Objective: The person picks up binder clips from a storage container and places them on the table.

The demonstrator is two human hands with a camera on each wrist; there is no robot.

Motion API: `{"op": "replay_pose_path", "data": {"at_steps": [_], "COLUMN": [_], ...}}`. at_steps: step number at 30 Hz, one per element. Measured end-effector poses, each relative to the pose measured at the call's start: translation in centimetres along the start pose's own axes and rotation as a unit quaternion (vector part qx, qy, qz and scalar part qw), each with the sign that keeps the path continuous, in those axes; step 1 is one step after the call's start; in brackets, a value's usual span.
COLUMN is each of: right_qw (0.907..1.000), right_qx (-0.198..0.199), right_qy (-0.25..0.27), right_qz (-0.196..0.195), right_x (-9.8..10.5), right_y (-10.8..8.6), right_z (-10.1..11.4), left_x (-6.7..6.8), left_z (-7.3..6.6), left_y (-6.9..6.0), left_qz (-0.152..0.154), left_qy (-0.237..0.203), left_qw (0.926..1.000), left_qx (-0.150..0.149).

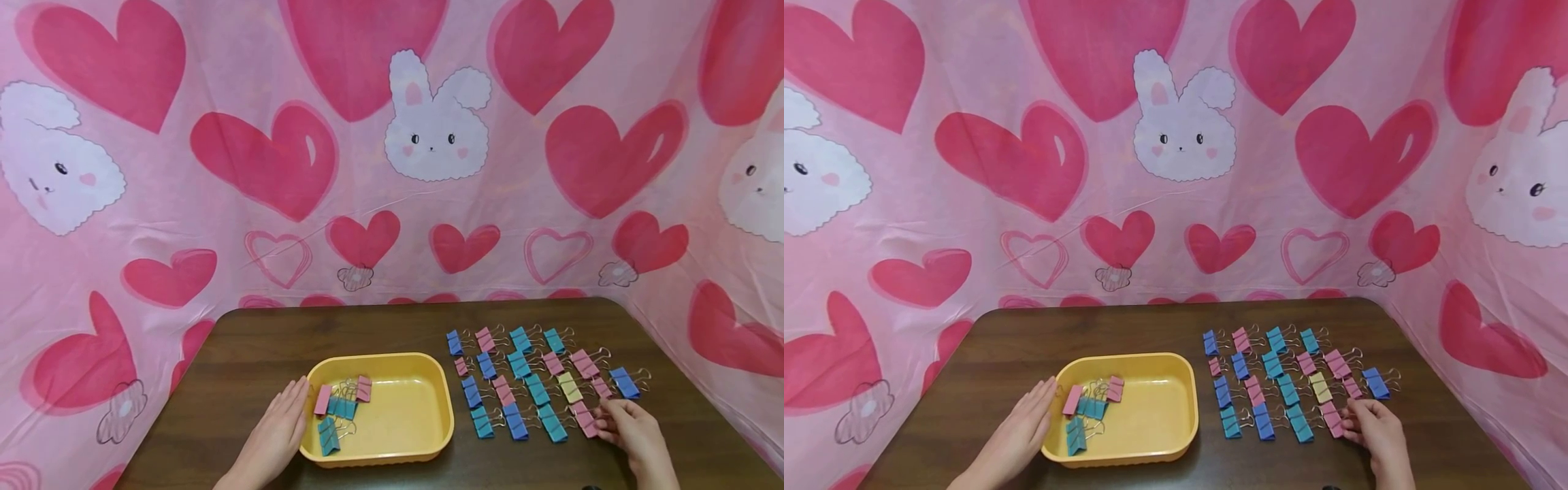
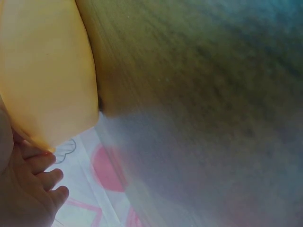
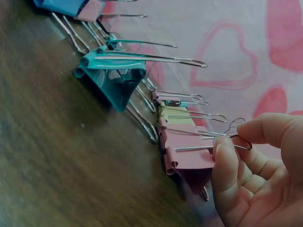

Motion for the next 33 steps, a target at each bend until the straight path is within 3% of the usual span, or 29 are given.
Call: {"op": "replay_pose_path", "data": {"at_steps": [8,13,19,25,30,33], "right_qw": [0.9996,0.9995,0.9948,0.9856,0.9808,0.9781], "right_qx": [-0.003,0.010,0.075,0.140,0.178,0.198], "right_qy": [-0.026,-0.024,0.053,0.094,0.078,0.050], "right_qz": [0.002,-0.020,-0.043,-0.016,0.012,0.041], "right_x": [0.1,1.0,2.1,2.6,0.6,-2.1], "right_y": [0.1,-0.4,-0.2,3.5,6.3,5.9], "right_z": [0.1,0.8,2.6,2.3,2.5,4.2], "left_x": [0.0,-0.1,-0.2,-0.3,-0.2,-0.4], "left_z": [0.1,0.0,0.2,0.2,0.1,0.2], "left_y": [0.0,0.1,0.1,0.2,0.2,0.2], "left_qz": [0.007,0.005,0.012,0.019,0.025,0.028], "left_qy": [-0.001,-0.001,-0.001,0.000,-0.002,-0.003], "left_qw": [1.0000,1.0000,0.9998,0.9997,0.9996,0.9994], "left_qx": [0.006,0.005,0.013,0.014,0.016,0.021]}}
Point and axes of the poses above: each hand's wrist, its own y-axis towards the middle knuckle, its own x-axis out of the back of the hand, z = x × y, the point moved 9 cm from there along y, towards the middle knuckle, and after that the axes turned 4 degrees about -y, right-handed, at the moved point
